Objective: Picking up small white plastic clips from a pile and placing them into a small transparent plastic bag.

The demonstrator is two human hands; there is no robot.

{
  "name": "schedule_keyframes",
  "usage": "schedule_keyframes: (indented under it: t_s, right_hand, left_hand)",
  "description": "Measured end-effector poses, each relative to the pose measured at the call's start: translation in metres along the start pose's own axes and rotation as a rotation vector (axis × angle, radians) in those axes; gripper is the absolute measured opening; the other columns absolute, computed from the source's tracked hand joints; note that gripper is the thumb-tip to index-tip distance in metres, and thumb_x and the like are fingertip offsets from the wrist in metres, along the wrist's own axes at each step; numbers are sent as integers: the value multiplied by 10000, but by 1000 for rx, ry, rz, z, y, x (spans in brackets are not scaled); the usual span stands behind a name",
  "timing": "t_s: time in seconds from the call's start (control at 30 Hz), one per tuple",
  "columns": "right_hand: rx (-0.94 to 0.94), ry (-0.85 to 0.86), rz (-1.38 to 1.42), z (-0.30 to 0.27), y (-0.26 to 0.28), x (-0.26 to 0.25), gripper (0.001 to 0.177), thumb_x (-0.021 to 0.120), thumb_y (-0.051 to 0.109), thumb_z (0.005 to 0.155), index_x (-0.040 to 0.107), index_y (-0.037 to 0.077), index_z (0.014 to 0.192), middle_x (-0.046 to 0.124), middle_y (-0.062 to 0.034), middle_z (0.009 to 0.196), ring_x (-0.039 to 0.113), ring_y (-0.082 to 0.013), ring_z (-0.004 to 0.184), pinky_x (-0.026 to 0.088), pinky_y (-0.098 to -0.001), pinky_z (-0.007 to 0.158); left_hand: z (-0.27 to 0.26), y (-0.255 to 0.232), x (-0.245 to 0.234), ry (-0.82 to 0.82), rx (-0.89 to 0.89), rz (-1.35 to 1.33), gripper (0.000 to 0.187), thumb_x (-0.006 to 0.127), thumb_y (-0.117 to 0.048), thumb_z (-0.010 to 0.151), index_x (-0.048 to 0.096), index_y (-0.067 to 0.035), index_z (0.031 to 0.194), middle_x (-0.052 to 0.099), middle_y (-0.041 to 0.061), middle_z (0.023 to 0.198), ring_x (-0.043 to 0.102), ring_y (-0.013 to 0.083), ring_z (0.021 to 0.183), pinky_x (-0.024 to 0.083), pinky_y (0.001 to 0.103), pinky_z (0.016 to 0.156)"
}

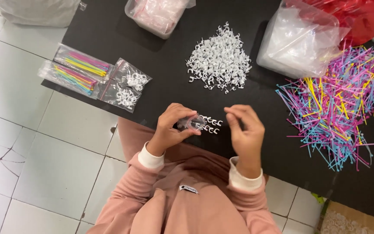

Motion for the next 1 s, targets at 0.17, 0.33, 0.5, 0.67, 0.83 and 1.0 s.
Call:
schedule_keyframes:
  t_s: [0.17, 0.33, 0.5, 0.67, 0.83, 1.0]
  right_hand:
    - [245, 118, -106, -10, -37, -17, 108, 720, 26, 979, 801, 50, 1046, 742, -108, 904, 650, -193, 757, 539, -334, 722]
    - [354, 188, -163, -14, -44, -16, 137, 746, 8, 938, 798, 42, 1059, 749, -138, 936, 682, -241, 802, 552, -382, 742]
    - [294, 267, -290, -13, -40, -7, 197, 846, 147, 868, 810, 80, 1050, 737, -80, 934, 636, -242, 826, 521, -366, 773]
    - [291, 299, -414, -16, -40, 1, 124, 839, 190, 875, 818, 135, 984, 708, -34, 920, 608, -235, 872, 442, -394, 846]
    - [291, 293, -402, -20, -42, 3, 67, 837, 160, 867, 807, 144, 925, 700, -4, 869, 603, -204, 845, 426, -376, 850]
    - [228, 72, -247, -22, -46, -7, 91, 856, 79, 838, 781, 109, 880, 729, -50, 775, 673, -228, 716, 533, -328, 714]
  left_hand:
    - [2, -3, 1, 0, -2, 17, 453, 902, -312, 797, 756, -5, 1096, 766, 119, 924, 706, 317, 780, 535, 448, 828]
    - [1, -3, 2, 16, -15, 17, 444, 896, -295, 811, 752, 0, 1108, 764, 118, 922, 711, 310, 791, 534, 449, 836]
    - [1, -3, 1, 21, -33, 61, 454, 923, -268, 788, 750, 18, 1095, 751, 141, 903, 700, 327, 784, 545, 452, 847]
    - [-2, -1, 0, 26, -39, 79, 458, 926, -264, 784, 752, 21, 1098, 753, 139, 910, 701, 327, 795, 551, 452, 852]
    - [-1, -1, 2, 29, -31, 87, 455, 923, -258, 790, 749, 23, 1102, 753, 135, 903, 697, 329, 797, 553, 450, 846]
    - [-4, 2, 1, 27, -30, 95, 458, 933, -242, 778, 751, 26, 1102, 757, 120, 889, 700, 310, 793, 556, 436, 842]
Point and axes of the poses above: each hand's wrist, its own z-axis towards the middle knuckle, its own x-axis out of the palm, y = z × x, the point moved 4 cm from there along z, towards the middle knuckle
